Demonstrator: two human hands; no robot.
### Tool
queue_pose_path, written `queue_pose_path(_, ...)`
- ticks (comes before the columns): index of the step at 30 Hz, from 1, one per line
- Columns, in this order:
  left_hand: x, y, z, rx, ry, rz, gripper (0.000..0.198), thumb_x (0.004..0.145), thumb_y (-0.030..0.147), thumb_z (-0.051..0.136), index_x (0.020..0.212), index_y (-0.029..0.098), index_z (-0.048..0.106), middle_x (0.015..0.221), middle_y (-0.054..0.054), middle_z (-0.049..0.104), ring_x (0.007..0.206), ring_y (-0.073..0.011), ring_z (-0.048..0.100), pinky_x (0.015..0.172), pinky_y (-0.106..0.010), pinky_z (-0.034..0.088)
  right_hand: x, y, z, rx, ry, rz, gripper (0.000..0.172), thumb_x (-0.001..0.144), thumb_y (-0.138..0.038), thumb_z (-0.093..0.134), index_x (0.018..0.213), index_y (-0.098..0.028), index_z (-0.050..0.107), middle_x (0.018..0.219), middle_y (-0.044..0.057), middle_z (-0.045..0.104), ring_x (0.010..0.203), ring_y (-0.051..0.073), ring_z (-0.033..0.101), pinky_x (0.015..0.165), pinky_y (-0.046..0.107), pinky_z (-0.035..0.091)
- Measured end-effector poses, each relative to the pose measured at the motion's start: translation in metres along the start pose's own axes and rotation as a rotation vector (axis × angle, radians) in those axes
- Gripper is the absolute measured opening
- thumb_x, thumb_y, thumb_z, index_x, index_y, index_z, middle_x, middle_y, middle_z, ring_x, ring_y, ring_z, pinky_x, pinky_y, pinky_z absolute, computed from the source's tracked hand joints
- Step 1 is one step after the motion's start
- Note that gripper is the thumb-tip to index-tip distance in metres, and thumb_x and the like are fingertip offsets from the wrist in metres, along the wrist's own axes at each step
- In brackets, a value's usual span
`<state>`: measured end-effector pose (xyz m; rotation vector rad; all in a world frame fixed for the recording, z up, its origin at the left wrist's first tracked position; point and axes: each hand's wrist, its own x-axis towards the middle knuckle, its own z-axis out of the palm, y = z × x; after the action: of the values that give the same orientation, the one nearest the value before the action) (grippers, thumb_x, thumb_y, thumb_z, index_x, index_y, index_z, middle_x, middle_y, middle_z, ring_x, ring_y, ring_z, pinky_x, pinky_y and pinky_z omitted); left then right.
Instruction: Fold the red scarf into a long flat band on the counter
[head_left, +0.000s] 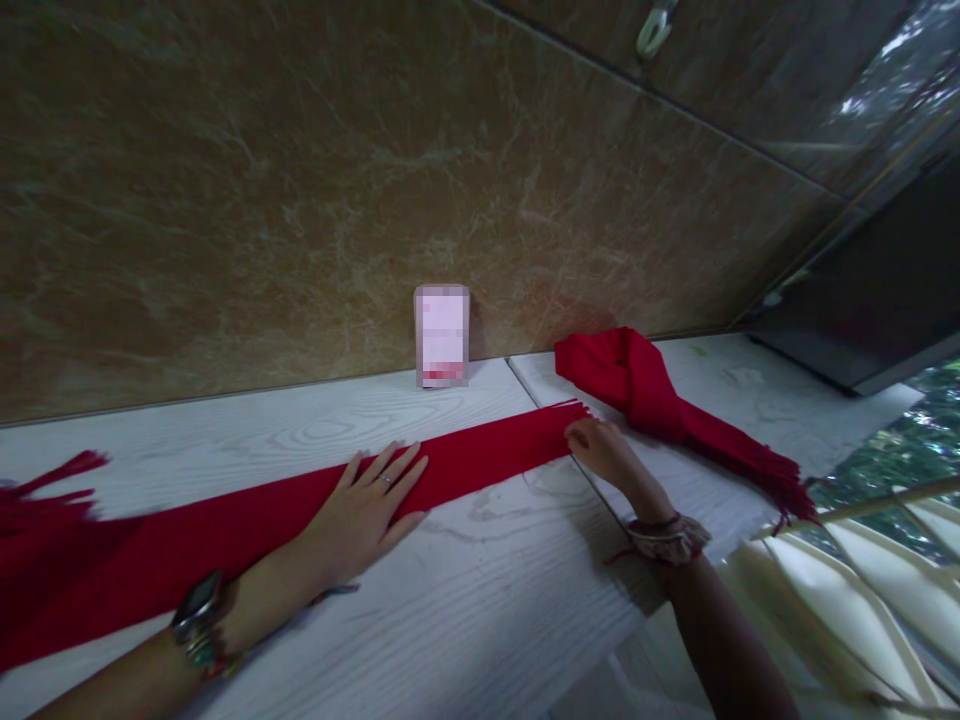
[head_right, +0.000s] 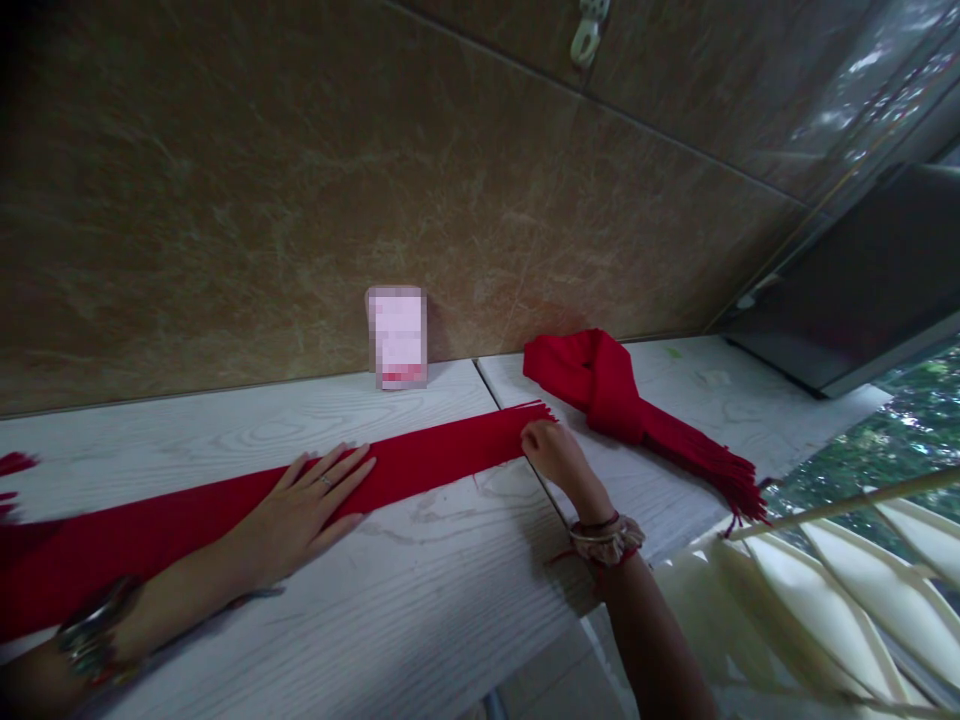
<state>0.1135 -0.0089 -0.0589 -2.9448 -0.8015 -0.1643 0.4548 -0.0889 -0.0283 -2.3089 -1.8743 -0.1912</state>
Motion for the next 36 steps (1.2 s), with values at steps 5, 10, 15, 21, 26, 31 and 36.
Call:
queue_pose_path(5, 0.0, 0.001, -0.001, -0.012, 0.007, -0.007, 0.059, 0.091, 0.051, 0.016, 0.136, 0.017, 0.035, 0.139, -0.01, 0.037, 0.126, -0.0297, 0.033, 0.097, -0.051, 0.026, -0.003, 0.027, 0.0, -0.099, 0.083, 0.206, 0.025, 0.078, -0.012, 0.041, 0.065, -0.014, 0.063, 0.068, 0.011, 0.065, 0.061, 0.017, 0.059, 0.055, 0.025, 0.038)
queue_pose_path(10, 0.0, 0.0, 0.001, -0.023, 0.041, 0.0, 0.058, 0.091, 0.051, 0.017, 0.135, 0.018, 0.036, 0.137, -0.011, 0.04, 0.125, -0.0294, 0.034, 0.097, -0.05, 0.026, -0.002, 0.024, -0.001, 0.079, 0.212, 0.02, 0.024, 0.08, -0.014, 0.04, 0.083, -0.015, 0.064, 0.083, 0.01, 0.067, 0.073, 0.018, 0.061, 0.064, 0.026, 0.044)
queue_pose_path(15, 0.001, -0.001, -0.003, -0.034, -0.001, -0.008, 0.057, 0.091, 0.051, 0.018, 0.135, 0.02, 0.036, 0.139, -0.009, 0.036, 0.126, -0.0284, 0.032, 0.099, -0.049, 0.025, 0.003, 0.005, 0.011, 0.173, 0.099, -0.204, 0.019, 0.077, -0.012, 0.044, 0.075, -0.017, 0.063, 0.079, 0.006, 0.065, 0.075, 0.017, 0.059, 0.07, 0.027, 0.045)
queue_pose_path(21, 0.002, 0.001, -0.003, -0.076, -0.047, -0.016, 0.059, 0.091, 0.051, 0.018, 0.136, 0.018, 0.034, 0.141, -0.01, 0.033, 0.128, -0.0302, 0.029, 0.1, -0.052, 0.023, 0.002, 0.034, 0.01, 0.01, 0.184, 0.137, 0.021, 0.078, -0.011, 0.041, 0.072, -0.014, 0.061, 0.075, 0.011, 0.062, 0.07, 0.019, 0.058, 0.069, 0.03, 0.045)
queue_pose_path(26, 0.01, -0.007, -0.012, -0.15, -0.111, -0.004, 0.059, 0.09, 0.053, 0.021, 0.132, 0.018, 0.041, 0.138, -0.012, 0.038, 0.127, -0.0311, 0.031, 0.099, -0.053, 0.023, 0.003, 0.014, 0.0, 0.159, 0.38, -0.108, 0.024, 0.083, -0.015, 0.038, 0.085, -0.017, 0.062, 0.083, 0.009, 0.064, 0.08, 0.02, 0.059, 0.075, 0.034, 0.047)
queue_pose_path(31, 0.046, -0.029, -0.039, -0.306, -0.203, 0.066, 0.04, 0.09, 0.032, 0.03, 0.115, 0.016, 0.057, 0.12, -0.01, 0.055, 0.107, -0.0183, 0.052, 0.092, -0.032, 0.038, -0.005, -0.047, -0.017, 0.178, 0.192, -0.593, 0.02, 0.082, -0.013, 0.045, 0.092, -0.017, 0.061, 0.089, 0.007, 0.064, 0.086, 0.018, 0.058, 0.077, 0.033, 0.049)
queue_pose_path(36, 0.098, -0.033, -0.048, -0.501, -0.337, -0.027, 0.038, 0.079, 0.027, 0.05, 0.112, 0.01, 0.055, 0.106, -0.011, 0.062, 0.092, -0.0183, 0.057, 0.079, -0.025, 0.043, -0.019, -0.096, -0.021, -0.04, 0.069, -0.703, 0.015, 0.079, -0.012, 0.052, 0.09, -0.014, 0.062, 0.09, 0.008, 0.065, 0.084, 0.018, 0.058, 0.075, 0.03, 0.049)
